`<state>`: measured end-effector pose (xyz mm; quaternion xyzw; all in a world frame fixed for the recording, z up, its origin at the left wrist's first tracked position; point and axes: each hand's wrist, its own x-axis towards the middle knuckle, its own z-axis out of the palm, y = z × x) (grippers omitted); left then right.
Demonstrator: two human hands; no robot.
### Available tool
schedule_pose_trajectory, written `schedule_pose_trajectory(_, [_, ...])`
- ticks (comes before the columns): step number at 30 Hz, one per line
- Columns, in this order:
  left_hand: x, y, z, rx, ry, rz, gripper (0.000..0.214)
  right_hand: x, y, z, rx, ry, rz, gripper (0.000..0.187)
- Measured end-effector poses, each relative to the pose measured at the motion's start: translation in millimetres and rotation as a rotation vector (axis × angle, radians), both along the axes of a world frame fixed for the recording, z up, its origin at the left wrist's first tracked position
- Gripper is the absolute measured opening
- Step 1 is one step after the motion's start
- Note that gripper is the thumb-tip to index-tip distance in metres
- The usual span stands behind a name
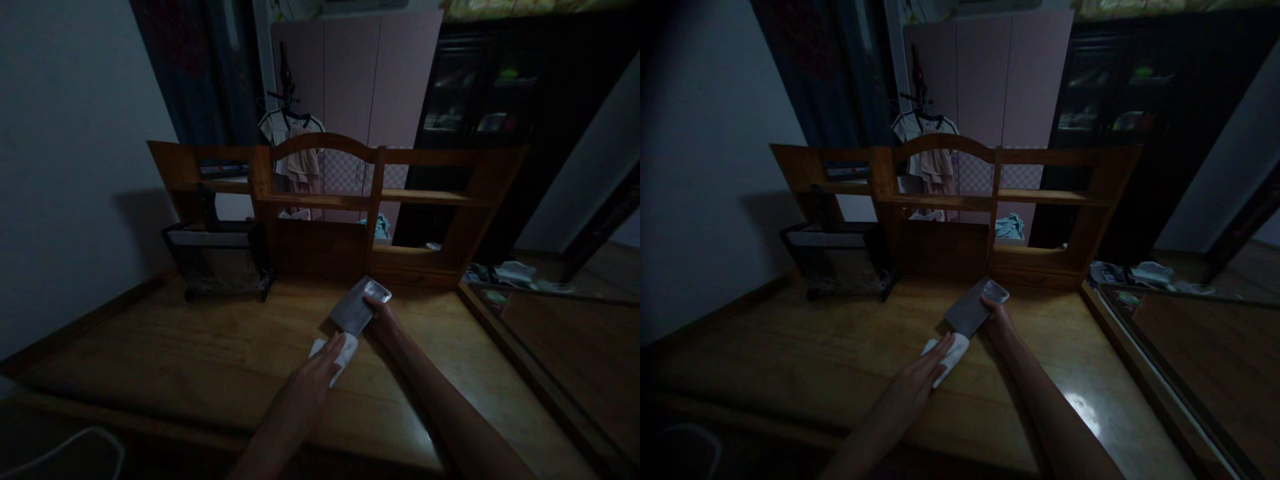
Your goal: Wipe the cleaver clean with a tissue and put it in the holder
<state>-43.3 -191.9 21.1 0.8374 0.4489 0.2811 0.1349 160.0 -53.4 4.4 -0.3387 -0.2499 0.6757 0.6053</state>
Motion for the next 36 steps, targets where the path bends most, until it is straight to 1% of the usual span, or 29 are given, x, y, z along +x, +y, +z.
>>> schedule_pose_trajectory(3, [-6.5,0.2,-10.2,0.01,-0.035,-0.01,0.062,0.7,0.6,-0.5,-0.065,0.007,0.034,0.011])
schedule_pose_trajectory(6, [-16.2,-0.5,-19.0,0.076,0.055,-0.091,0.075,1.1,1.4,-0.8,-0.068,0.023,0.036,0.012])
schedule_pose_trajectory(8, [-19.8,0.2,-20.2,0.108,0.135,-0.133,0.082,1.1,1.9,-0.7,-0.071,0.031,0.033,0.012])
schedule_pose_trajectory(10, [-18.3,2.8,-17.6,0.14,0.207,-0.146,0.087,0.9,2.0,0.0,-0.076,0.036,0.027,0.011])
schedule_pose_trajectory(12, [-11.3,7.3,-13.2,0.178,0.278,-0.142,0.086,0.6,0.9,1.7,-0.085,0.042,0.024,0.011])
schedule_pose_trajectory(15, [4.0,15.0,-8.2,0.236,0.384,-0.116,0.077,-0.2,-2.5,5.2,-0.12,0.034,0.021,0.012])
schedule_pose_trajectory(18, [13.8,17.8,-8.1,0.313,0.449,-0.086,0.074,-1.0,-4.9,6.8,-0.123,0.026,0.015,0.012])
schedule_pose_trajectory(20, [13.4,15.5,-10.3,0.355,0.475,-0.073,0.072,-1.2,-4.7,5.7,-0.113,0.031,0.03,0.013])
schedule_pose_trajectory(25, [-4.1,5.0,-18.5,0.387,0.484,-0.065,0.066,-0.4,-1.7,2.3,-0.103,0.029,0.014,0.015])
schedule_pose_trajectory(27, [-13.4,0.5,-19.4,0.392,0.482,-0.092,0.064,-0.3,-1.5,2.3,-0.101,0.028,0.01,0.013])
schedule_pose_trajectory(29, [-23.7,-6.1,-16.7,0.399,0.469,-0.138,0.064,-0.5,-1.5,2.4,-0.091,0.031,0.023,0.012])
schedule_pose_trajectory(32, [-40.5,-21.2,-7.5,0.35,0.435,-0.123,0.073,-1.1,-0.9,2.0,-0.063,0.03,0.03,0.012])
schedule_pose_trajectory(36, [-56.9,-37.4,1.3,0.299,0.387,-0.131,0.075,-0.9,-0.4,1.9,-0.06,0.014,0.018,0.014])
